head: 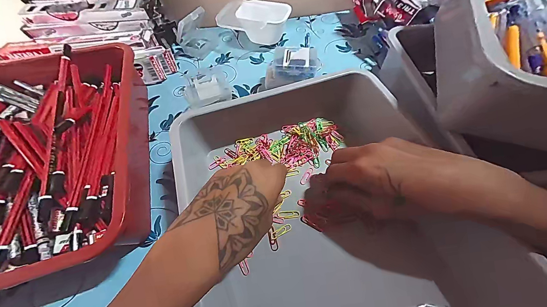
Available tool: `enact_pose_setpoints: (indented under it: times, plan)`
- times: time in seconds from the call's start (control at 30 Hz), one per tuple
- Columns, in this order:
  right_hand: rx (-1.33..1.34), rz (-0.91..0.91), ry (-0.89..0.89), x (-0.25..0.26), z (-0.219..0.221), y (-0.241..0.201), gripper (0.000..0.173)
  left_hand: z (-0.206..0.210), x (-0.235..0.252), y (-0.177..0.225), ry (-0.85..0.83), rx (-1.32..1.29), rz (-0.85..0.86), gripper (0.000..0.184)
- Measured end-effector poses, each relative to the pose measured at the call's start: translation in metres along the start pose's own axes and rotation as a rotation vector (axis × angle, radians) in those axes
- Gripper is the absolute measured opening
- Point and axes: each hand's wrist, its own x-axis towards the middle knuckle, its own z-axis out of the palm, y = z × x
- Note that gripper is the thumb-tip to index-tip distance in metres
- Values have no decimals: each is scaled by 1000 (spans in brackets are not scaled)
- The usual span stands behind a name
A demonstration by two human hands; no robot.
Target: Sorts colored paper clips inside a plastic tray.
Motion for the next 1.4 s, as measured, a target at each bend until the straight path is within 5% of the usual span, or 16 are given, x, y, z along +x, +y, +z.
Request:
enact_pose_setpoints:
  times: [0.1, 0.3, 0.5, 0.83, 1.17, 1.27, 1.4]
  plan:
    - [-43, 41, 25, -2, -2, -1, 16, 29, 6, -32, 278, 9, 177, 11]
    - [74, 113, 157, 1, -5, -6, 10, 40, 14, -45, 402, 5, 296, 3]
    - [63, 150, 203, 3, -5, -5, 14, 28, 3, -34, 193, -84, 179, 14]
    - [118, 65, 185, 1, -3, -3, 13, 34, 17, -47, 365, -330, 410, 11]
    - [132, 48, 187, 3, -2, -2, 13, 26, 10, -40, 381, -290, 280, 9]
    - [258, 124, 136, 1, -7, -5, 10, 28, 11, -38, 455, -274, 228, 9]
    - [827, -123, -52, -1, -14, -3, 16, 25, 8, -38, 501, -331, 212, 7]
